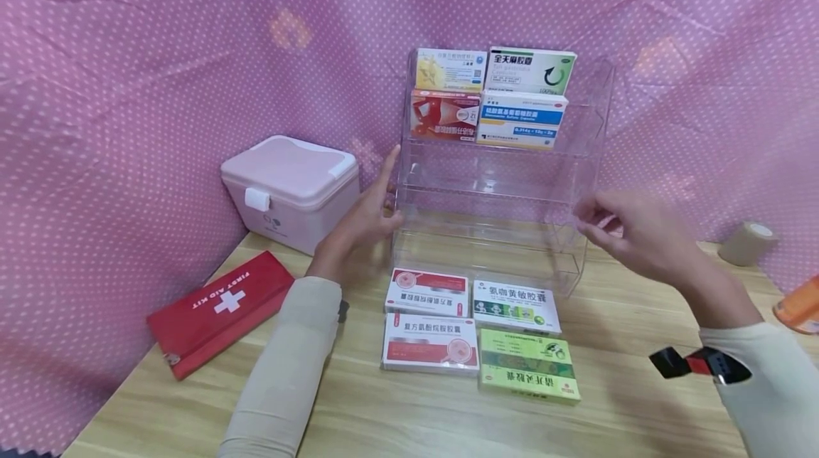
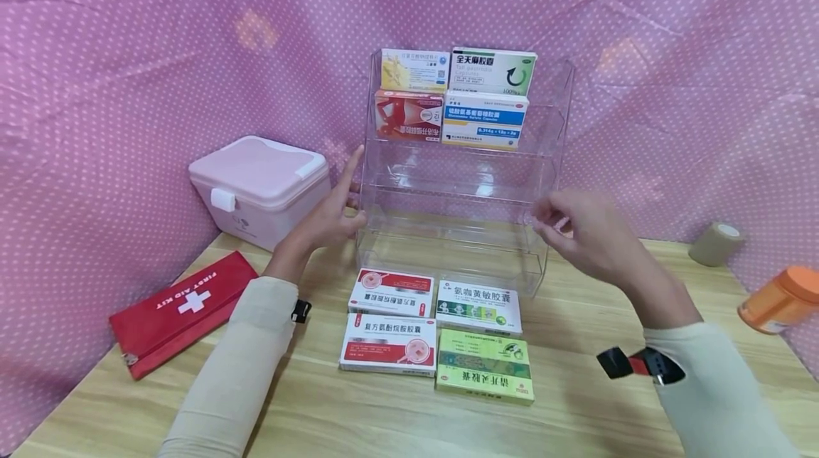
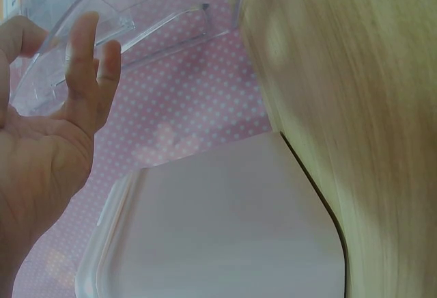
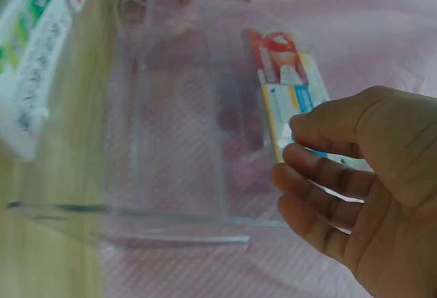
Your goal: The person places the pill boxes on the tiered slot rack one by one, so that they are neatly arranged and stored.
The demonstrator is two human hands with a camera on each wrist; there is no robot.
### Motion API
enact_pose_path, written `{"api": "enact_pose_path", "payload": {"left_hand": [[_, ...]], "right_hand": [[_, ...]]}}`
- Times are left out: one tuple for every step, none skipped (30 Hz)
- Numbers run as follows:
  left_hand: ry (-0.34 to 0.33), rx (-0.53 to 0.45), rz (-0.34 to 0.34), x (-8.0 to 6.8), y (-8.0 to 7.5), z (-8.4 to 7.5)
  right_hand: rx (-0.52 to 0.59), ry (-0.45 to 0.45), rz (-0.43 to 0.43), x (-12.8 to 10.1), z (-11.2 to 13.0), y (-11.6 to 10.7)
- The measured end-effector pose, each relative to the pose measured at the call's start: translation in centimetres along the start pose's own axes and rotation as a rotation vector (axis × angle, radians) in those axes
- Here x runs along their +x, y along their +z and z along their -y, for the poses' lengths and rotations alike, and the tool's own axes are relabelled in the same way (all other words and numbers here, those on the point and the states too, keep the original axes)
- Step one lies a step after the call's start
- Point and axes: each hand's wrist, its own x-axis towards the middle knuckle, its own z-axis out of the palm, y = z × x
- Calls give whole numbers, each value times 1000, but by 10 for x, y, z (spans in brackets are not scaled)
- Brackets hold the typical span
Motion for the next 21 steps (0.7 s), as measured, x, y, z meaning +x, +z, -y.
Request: {"api": "enact_pose_path", "payload": {"left_hand": [[0,0,0,0,0,0],[0,-2,0,0,0,0],[0,1,-1,0,0,0],[-1,3,-2,0,0,0],[-1,4,-1,0,0,0],[0,4,-1,0,0,0],[1,5,-1,0,0,0],[1,6,-1,0,1,0],[1,8,-1,0,1,0],[2,9,0,0,1,0],[1,8,1,0,1,0],[2,11,1,0,1,-1],[3,13,1,0,1,-1],[3,15,0,0,1,-1],[3,17,-2,0,1,-1],[3,18,-2,0,0,-1],[5,18,-4,0,0,-1],[6,19,-4,0,0,-1],[7,16,-3,0,0,-1],[7,16,-2,-1,0,-1],[8,15,0,-1,0,0]], "right_hand": [[9,2,7,-5,-2,2],[26,9,14,-11,-5,4],[44,20,23,-16,-7,6],[62,34,32,-21,-10,7],[77,48,38,-26,-12,8],[90,62,43,-31,-15,8],[102,79,48,-36,-17,9],[113,90,49,-40,-19,10],[125,98,50,-44,-21,11],[134,105,52,-48,-23,12],[139,106,52,-51,-24,14],[146,107,54,-54,-25,15],[154,111,61,-57,-26,17],[161,112,67,-59,-27,19],[165,117,74,-61,-28,20],[167,122,81,-63,-28,22],[173,124,87,-64,-28,23],[178,130,96,-65,-28,24],[183,135,103,-66,-28,25],[185,138,108,-66,-28,26],[193,144,115,-67,-28,27]]}}
